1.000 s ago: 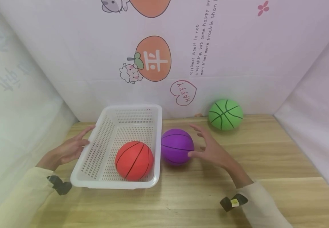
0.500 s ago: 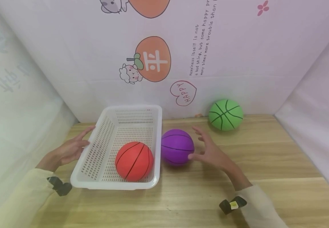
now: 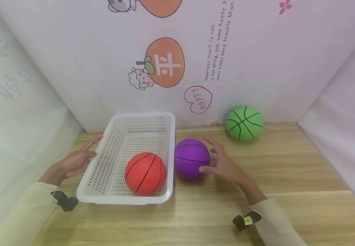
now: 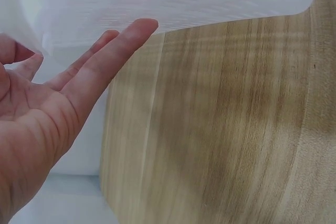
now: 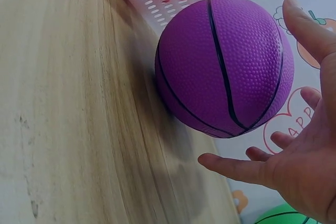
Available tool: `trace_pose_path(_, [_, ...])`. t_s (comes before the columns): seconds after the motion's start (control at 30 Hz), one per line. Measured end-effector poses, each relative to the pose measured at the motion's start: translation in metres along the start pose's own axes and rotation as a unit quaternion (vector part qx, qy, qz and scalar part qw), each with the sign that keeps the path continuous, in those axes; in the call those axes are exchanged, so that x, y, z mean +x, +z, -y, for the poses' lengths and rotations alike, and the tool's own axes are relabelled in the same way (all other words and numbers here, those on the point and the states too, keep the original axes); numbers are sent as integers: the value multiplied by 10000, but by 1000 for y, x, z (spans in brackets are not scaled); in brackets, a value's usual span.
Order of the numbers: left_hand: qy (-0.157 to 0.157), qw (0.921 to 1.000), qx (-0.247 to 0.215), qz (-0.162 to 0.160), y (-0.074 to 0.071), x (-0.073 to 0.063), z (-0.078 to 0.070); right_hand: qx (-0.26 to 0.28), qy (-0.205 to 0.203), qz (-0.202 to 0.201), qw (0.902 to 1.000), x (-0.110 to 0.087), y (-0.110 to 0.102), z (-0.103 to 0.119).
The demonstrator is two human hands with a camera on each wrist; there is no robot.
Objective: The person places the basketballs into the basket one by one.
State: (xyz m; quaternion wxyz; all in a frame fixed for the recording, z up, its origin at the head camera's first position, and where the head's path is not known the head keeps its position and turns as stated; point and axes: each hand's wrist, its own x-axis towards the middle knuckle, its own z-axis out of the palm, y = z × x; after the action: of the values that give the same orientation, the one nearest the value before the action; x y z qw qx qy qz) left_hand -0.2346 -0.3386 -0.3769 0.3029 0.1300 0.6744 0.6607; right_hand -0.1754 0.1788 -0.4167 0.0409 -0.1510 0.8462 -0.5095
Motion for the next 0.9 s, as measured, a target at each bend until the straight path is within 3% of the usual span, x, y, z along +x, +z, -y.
trace_pose_path(0.67, [62,9999,-127,41,-1,-1,0,98,-353,52,9993,15,15,3])
trace_pose_path(0.9, [32,9999,-82,56,0,1,0,54,-295,47,9995,17,18,3])
